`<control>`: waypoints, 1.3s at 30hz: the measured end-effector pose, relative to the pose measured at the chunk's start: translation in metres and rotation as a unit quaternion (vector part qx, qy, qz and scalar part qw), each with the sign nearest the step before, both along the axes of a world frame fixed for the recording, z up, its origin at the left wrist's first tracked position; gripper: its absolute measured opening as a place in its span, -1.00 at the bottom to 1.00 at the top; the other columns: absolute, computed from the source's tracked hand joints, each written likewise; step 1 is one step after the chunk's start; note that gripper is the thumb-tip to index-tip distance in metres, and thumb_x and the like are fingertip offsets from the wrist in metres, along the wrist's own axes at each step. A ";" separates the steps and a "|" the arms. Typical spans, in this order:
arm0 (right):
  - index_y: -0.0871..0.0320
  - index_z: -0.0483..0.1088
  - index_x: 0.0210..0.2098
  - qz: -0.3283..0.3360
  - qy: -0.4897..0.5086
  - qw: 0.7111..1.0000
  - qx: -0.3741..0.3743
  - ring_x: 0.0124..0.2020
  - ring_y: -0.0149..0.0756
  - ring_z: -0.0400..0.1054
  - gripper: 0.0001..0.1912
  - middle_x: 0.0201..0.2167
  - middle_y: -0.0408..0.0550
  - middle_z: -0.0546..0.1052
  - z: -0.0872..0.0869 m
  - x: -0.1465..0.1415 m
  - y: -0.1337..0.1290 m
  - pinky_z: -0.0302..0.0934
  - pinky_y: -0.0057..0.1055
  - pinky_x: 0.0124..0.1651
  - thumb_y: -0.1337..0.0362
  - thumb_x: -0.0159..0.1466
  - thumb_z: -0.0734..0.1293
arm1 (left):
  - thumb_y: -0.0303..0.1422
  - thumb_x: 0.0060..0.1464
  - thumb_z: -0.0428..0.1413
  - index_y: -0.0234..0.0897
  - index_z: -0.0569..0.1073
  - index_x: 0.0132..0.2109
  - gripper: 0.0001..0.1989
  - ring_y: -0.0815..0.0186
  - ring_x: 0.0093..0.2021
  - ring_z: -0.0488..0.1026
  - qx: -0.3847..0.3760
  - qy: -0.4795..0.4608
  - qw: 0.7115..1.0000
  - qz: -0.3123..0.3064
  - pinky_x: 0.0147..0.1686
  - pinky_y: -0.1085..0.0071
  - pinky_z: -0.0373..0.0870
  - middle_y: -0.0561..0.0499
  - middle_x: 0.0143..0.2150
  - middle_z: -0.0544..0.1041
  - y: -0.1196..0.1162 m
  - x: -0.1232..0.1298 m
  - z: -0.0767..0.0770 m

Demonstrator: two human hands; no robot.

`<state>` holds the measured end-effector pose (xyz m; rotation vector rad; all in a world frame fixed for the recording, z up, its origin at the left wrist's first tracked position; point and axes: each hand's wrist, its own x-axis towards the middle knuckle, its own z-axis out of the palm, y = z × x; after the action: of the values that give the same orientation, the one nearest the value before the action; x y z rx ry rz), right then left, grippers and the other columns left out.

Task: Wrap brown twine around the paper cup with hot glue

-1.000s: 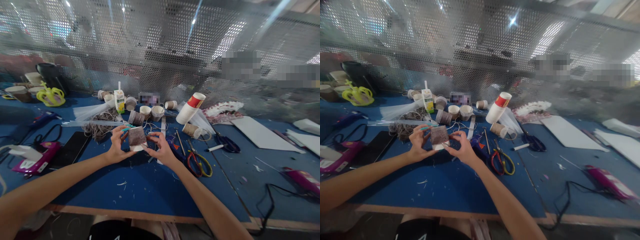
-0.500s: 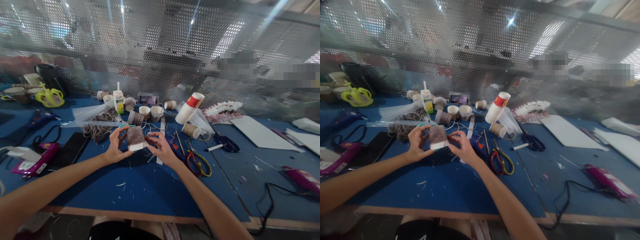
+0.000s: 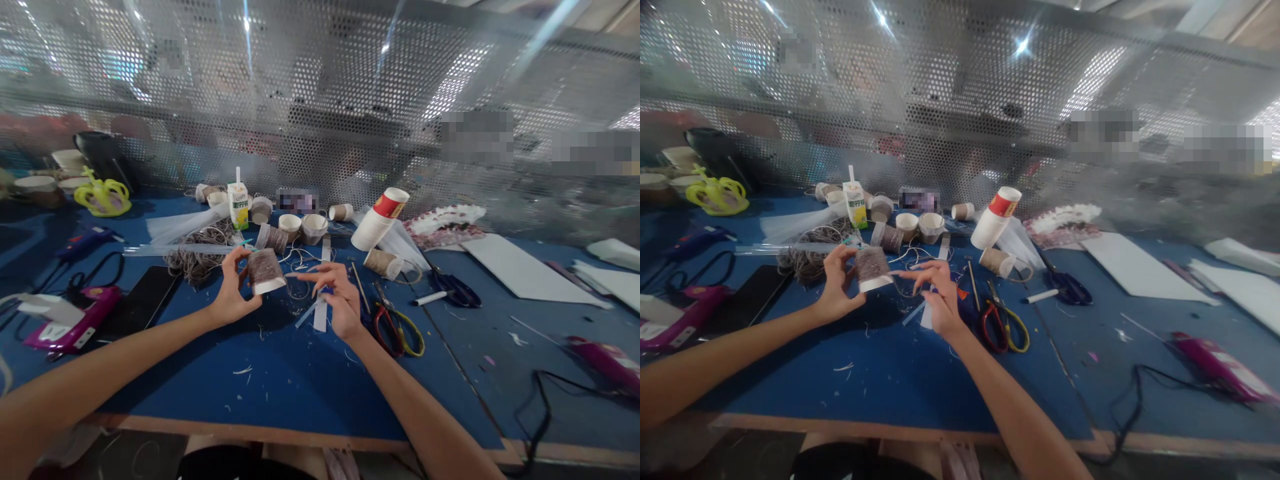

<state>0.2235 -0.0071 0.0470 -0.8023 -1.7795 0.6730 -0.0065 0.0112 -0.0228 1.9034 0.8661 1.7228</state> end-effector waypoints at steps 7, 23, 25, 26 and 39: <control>0.05 0.29 -0.47 0.067 -0.121 0.990 -0.031 -0.05 -0.08 0.13 -0.83 -0.27 -0.05 0.56 0.000 -0.012 -0.009 0.07 -0.08 0.06 0.41 -0.03 0.15 | -0.33 -0.08 0.21 -0.08 -0.01 0.21 -0.23 0.11 0.18 0.17 0.003 0.009 1.000 -0.002 0.04 0.14 0.39 -0.14 0.13 0.07 -0.003 0.002 0.001; 0.09 0.26 -0.52 -0.007 0.162 0.980 -0.115 -0.37 -0.18 0.41 -0.95 -0.51 -0.10 0.48 -0.014 -0.009 0.010 0.23 -0.17 -0.15 0.33 0.06 0.19 | -0.19 -0.03 0.18 -0.09 0.02 0.31 -0.20 0.10 0.08 0.18 -0.014 0.011 1.000 -0.017 -0.06 0.14 0.46 -0.13 0.03 0.08 -0.007 0.000 0.014; 0.08 0.27 -0.38 -0.049 0.159 0.983 -0.083 -0.32 -0.20 0.39 -0.95 -0.39 -0.09 0.50 -0.017 -0.007 0.013 0.23 -0.20 -0.15 0.28 0.12 0.24 | -0.17 -0.02 0.18 -0.09 0.04 0.30 -0.22 0.08 0.09 0.18 -0.014 0.020 0.999 -0.026 -0.04 0.10 0.46 -0.13 0.04 0.09 -0.007 -0.001 0.015; 0.07 0.28 -0.27 -0.063 0.140 0.986 -0.065 -0.25 -0.20 0.38 -0.86 -0.27 -0.06 0.50 -0.019 -0.006 0.013 0.24 -0.19 -0.11 0.24 0.15 0.27 | -0.17 -0.01 0.18 -0.09 0.06 0.30 -0.24 0.07 0.10 0.17 -0.013 0.020 0.999 -0.036 -0.03 0.08 0.46 -0.14 0.04 0.09 -0.007 -0.002 0.015; -0.04 -0.21 0.33 0.085 -0.091 0.992 0.019 0.35 -0.03 -0.01 0.05 0.30 0.16 0.16 -0.023 -0.014 0.013 -0.11 0.09 0.35 -0.11 0.05 0.43 | -0.26 -0.01 0.24 -0.07 0.03 0.28 -0.22 -0.06 0.30 0.09 -0.060 0.061 0.982 -0.171 0.20 -0.06 0.25 -0.21 0.22 0.01 -0.010 0.000 0.016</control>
<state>0.2092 0.0055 0.0242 -0.7106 -2.0380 0.6919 -0.0060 0.0013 -0.0067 1.9580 0.6240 1.3338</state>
